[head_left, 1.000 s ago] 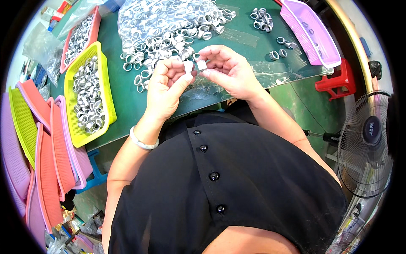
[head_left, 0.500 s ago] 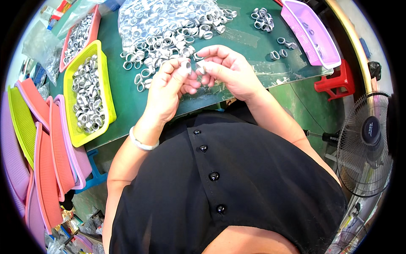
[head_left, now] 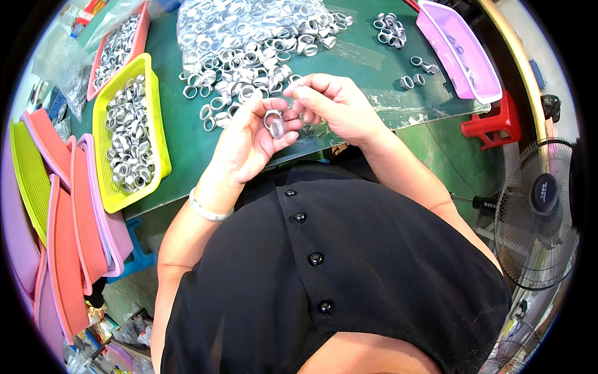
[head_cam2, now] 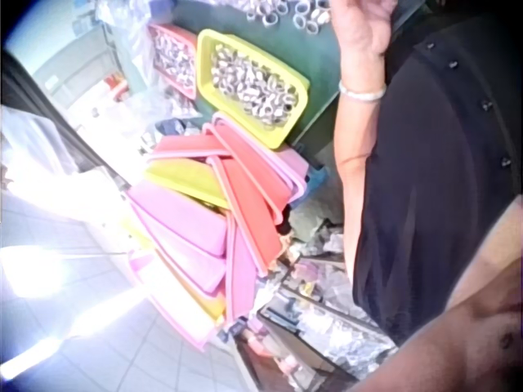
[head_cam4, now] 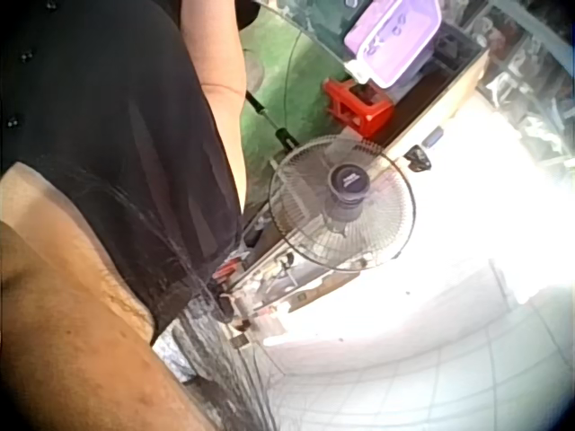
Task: The person repeatedly picks up small metal rings and cylindrical metal pieces from a table and a yellow basket. They fit the rings onto the cylinders by hand and place the assembled units back onto the table. The process is repetitive and continuous throughout the clip.
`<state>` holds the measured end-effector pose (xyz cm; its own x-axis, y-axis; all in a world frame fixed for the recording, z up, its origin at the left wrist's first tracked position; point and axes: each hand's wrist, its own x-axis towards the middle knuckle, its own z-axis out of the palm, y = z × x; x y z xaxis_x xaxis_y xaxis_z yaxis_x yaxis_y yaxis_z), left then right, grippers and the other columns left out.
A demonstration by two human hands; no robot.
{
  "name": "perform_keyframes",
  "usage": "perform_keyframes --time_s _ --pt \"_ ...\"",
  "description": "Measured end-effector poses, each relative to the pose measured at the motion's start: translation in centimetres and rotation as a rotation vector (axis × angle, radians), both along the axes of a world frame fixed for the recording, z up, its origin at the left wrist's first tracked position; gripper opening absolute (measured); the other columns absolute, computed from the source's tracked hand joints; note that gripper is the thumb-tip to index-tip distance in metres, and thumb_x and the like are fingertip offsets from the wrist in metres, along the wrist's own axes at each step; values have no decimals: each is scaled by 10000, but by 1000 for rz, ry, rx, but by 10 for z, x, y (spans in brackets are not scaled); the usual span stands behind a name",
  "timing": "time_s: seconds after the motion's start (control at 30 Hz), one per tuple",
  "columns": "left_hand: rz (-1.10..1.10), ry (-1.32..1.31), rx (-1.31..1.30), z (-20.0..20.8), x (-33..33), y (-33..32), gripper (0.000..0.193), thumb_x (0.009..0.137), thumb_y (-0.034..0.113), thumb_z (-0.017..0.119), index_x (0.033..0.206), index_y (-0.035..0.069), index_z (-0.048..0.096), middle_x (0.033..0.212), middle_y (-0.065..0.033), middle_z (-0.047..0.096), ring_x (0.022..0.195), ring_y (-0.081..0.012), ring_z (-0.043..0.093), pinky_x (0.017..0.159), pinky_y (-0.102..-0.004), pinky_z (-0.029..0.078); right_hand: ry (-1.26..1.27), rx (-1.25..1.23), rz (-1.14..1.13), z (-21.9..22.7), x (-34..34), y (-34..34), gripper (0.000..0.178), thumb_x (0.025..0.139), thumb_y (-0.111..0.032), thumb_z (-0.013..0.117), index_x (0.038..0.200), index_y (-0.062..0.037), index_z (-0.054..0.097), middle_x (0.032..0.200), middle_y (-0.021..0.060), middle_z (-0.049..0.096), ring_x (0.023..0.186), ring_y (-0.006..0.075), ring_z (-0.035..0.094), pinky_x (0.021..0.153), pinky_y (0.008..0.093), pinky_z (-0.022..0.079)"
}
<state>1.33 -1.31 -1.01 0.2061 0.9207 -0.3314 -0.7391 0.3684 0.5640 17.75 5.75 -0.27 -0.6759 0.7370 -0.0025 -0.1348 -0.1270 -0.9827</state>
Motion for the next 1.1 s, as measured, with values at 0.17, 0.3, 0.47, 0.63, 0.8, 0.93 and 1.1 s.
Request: perform_keyframes --time_s 0.17,0.3,0.47,0.63,0.8,0.93,1.1 --pt "138 359 58 6 -19 0 145 849 189 573 827 46 578 710 -20 565 579 -87 510 488 -199 420 -290 620 -195 -18 -14 16 176 804 -47 554 974 -29 595 806 33 594 665 128 553 611 249 450" --pt "415 1237 342 3 -42 21 157 761 179 659 822 40 620 639 2 547 546 -77 499 481 -218 371 -465 1067 -188 -17 -28 21 218 759 -73 581 976 -94 601 847 84 553 748 261 565 663 320 464" --pt "72 1923 232 11 -39 27 234 701 243 704 813 51 630 558 -46 524 504 -116 478 494 -264 394 -757 1178 -95 -12 -37 20 193 760 -194 605 893 -60 563 862 103 540 796 282 576 677 379 472" --pt "223 1787 382 -4 -44 27 114 727 153 633 772 50 614 605 -50 559 520 -153 518 503 -288 408 -662 1006 -147 -13 -31 25 162 756 -122 619 885 -49 553 818 80 549 720 201 569 632 306 460" --pt "201 1015 219 2 -47 26 37 761 53 569 730 44 551 654 -20 573 490 -48 457 427 -198 347 -148 348 -41 -18 -24 27 207 830 -77 557 1028 -16 548 888 50 587 768 82 550 671 231 454" --pt "157 563 89 19 -33 20 82 823 48 484 893 72 518 682 -34 557 474 -47 438 392 -133 303 88 103 131 -12 -16 20 285 857 -74 529 1129 9 502 990 60 587 827 104 558 729 239 458" --pt "23 323 66 9 -30 18 83 835 54 501 909 39 534 683 -49 542 478 -55 439 379 -140 314 155 83 136 -12 -13 15 285 857 -72 531 1128 10 499 1030 74 584 875 114 565 764 246 458"
